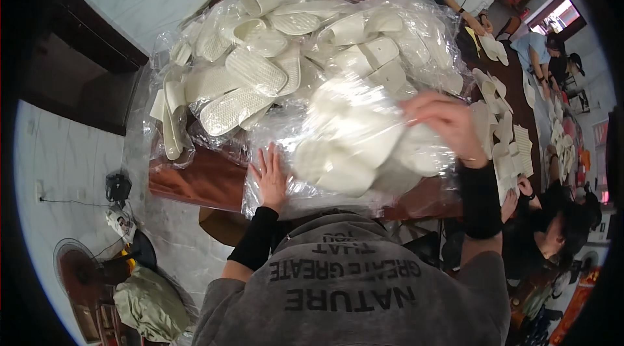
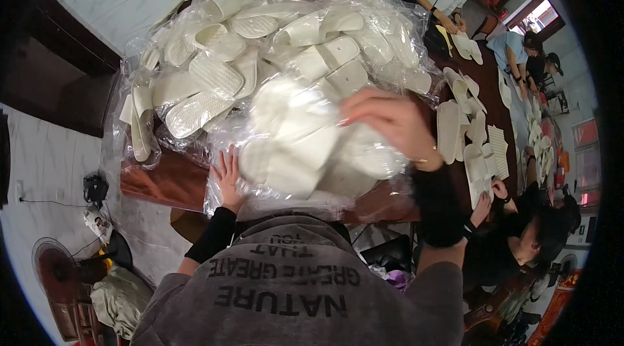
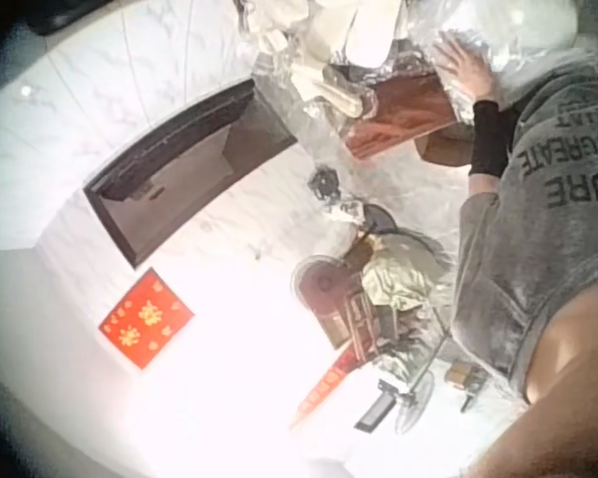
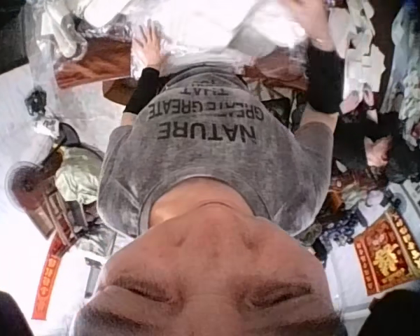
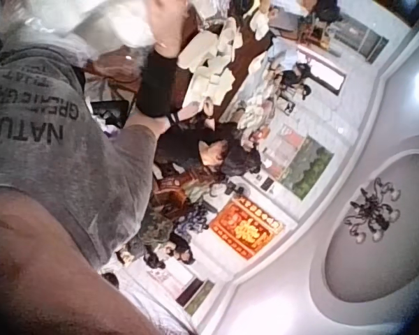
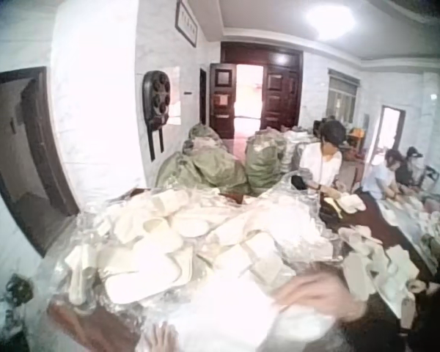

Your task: Packing multiple pairs of white slippers into large plastic bags.

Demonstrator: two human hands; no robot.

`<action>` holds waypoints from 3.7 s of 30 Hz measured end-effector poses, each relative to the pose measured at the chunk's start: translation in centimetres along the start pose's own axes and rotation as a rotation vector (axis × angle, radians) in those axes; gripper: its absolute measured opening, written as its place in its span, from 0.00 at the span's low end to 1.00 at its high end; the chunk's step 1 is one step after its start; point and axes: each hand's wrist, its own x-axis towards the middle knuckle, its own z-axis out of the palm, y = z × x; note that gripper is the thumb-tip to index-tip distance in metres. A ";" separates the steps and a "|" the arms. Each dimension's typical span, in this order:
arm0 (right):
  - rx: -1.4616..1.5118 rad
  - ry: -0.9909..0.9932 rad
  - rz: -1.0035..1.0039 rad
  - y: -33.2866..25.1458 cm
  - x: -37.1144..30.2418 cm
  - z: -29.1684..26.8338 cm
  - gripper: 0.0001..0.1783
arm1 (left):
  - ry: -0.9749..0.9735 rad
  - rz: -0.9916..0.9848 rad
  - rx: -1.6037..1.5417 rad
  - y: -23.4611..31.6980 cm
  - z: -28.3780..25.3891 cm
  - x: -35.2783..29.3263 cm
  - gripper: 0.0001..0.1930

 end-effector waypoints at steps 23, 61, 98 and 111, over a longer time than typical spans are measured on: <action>0.114 0.594 0.624 10.0 -13.3 12.9 0.08 | 0.028 -0.487 -0.941 -2.7 -5.6 0.9 0.12; -0.333 -0.137 0.571 12.0 -10.7 15.8 0.12 | 0.324 -0.362 -0.765 -0.4 -2.5 1.0 0.07; -0.108 0.441 0.846 11.3 -11.2 17.6 0.21 | 0.341 -0.300 -0.535 -1.4 -3.0 2.4 0.13; -0.160 0.585 0.886 12.3 -12.2 18.2 0.17 | 0.363 -0.268 -0.369 -0.9 -3.3 2.3 0.12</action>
